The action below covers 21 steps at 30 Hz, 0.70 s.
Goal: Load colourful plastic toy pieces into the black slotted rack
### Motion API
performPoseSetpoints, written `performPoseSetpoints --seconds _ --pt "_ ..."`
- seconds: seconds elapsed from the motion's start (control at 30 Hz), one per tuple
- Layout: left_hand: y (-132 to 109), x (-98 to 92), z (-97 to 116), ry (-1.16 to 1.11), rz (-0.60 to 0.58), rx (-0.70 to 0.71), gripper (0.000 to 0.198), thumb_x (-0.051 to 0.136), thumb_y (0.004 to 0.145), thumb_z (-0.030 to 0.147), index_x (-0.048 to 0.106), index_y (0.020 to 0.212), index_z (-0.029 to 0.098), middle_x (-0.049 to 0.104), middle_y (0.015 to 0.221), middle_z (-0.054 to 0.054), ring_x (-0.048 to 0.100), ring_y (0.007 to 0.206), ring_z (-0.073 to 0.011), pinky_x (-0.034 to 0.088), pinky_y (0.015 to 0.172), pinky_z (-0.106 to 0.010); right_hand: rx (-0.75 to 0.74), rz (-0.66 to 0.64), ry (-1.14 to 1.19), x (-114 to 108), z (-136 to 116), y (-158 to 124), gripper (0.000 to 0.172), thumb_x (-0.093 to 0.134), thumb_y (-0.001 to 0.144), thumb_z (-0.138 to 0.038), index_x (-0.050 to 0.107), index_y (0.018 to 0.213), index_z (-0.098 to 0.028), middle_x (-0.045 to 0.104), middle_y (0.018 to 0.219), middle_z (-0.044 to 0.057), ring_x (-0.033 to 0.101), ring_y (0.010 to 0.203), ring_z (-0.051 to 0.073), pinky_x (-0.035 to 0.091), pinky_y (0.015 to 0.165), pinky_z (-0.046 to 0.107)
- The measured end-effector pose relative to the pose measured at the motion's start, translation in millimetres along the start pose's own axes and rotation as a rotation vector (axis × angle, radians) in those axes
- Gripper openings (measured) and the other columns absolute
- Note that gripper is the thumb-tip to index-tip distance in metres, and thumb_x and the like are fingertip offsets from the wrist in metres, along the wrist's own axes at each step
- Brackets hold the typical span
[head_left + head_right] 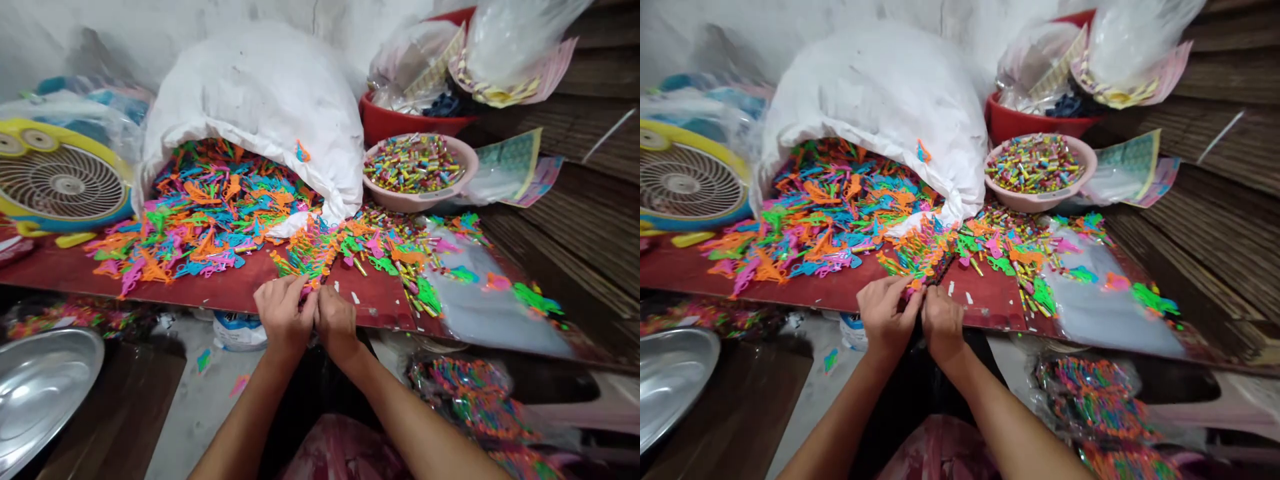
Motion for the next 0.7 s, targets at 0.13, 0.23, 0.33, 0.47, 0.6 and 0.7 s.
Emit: performPoseSetpoints --seconds 0.13,0.23,0.33,0.47,0.6,0.7 --pt "5.3 -1.5 -8.0 -0.045 -0.068 0.022 0.013 0.069 0.086 0.033 0.071 0.092 0.021 0.072 0.084 -0.003 0.063 0.082 -0.0189 0.039 0.083 -0.036 0.029 -0.08 0.002 -3.0 -6.0 2.1 0.028 0.034 0.104 -0.03 0.059 0.108 -0.018 0.068 0.103 0.008 0.065 0.087 0.017 0.037 0.065 0.026" --pt "9.2 -2.2 -13.6 -0.081 -0.118 0.031 0.016 0.069 0.086 0.036 0.069 0.091 0.021 0.071 0.081 -0.001 0.063 0.08 -0.018 0.04 0.082 -0.035 0.033 -0.108 0.001 -4.8 -8.8 3.1 0.029 0.031 0.104 -0.03 0.057 0.112 -0.02 0.067 0.108 0.008 0.065 0.089 0.018 0.041 0.067 0.027" --pt "11.1 -4.1 -14.6 -0.101 -0.171 0.016 0.019 0.066 0.088 0.039 0.067 0.092 0.02 0.069 0.082 -0.002 0.063 0.08 -0.018 0.041 0.08 -0.034 0.018 -0.109 0.022 -9.5 -8.2 3.1 0.027 0.032 0.104 -0.026 0.055 0.114 -0.019 0.066 0.112 0.009 0.066 0.095 0.019 0.044 0.071 0.028" --pt "1.7 -15.0 -12.8 -0.126 -0.139 -0.051 0.034 0.067 0.085 0.044 0.064 0.111 0.021 0.067 0.101 -0.005 0.062 0.095 -0.0203 0.045 0.086 -0.035 -0.025 -0.088 0.11 -17.7 2.6 1.5 0.02 0.045 0.1 -0.029 0.055 0.113 -0.018 0.067 0.111 0.009 0.067 0.096 0.021 0.046 0.075 0.029" --pt "-23.5 -21.7 -25.7 -0.098 -0.052 -0.2 0.025 0.06 0.09 0.04 0.065 0.102 0.019 0.064 0.094 -0.005 0.061 0.089 -0.0187 0.048 0.084 -0.033 0.001 -0.081 0.171 -21.6 15.3 -2.4 0.02 0.056 0.095 -0.03 0.057 0.109 -0.017 0.068 0.111 0.009 0.066 0.099 0.022 0.046 0.078 0.03" --pt "-38.5 -11.2 -44.0 -0.083 -0.146 -0.257 0.032 0.062 0.088 0.041 0.063 0.11 0.018 0.064 0.1 -0.008 0.062 0.093 -0.021 0.05 0.083 -0.035 -0.032 -0.057 0.187 -21.3 16.0 -5.0 0.02 0.056 0.095 -0.034 0.06 0.107 -0.018 0.07 0.106 0.008 0.067 0.096 0.022 0.045 0.076 0.029"
Point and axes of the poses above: each hand's wrist, its own y-axis towards the middle knuckle, its own x-axis out of the palm, z = x × y, the point moved 1 cm from there along y, towards the middle knuckle
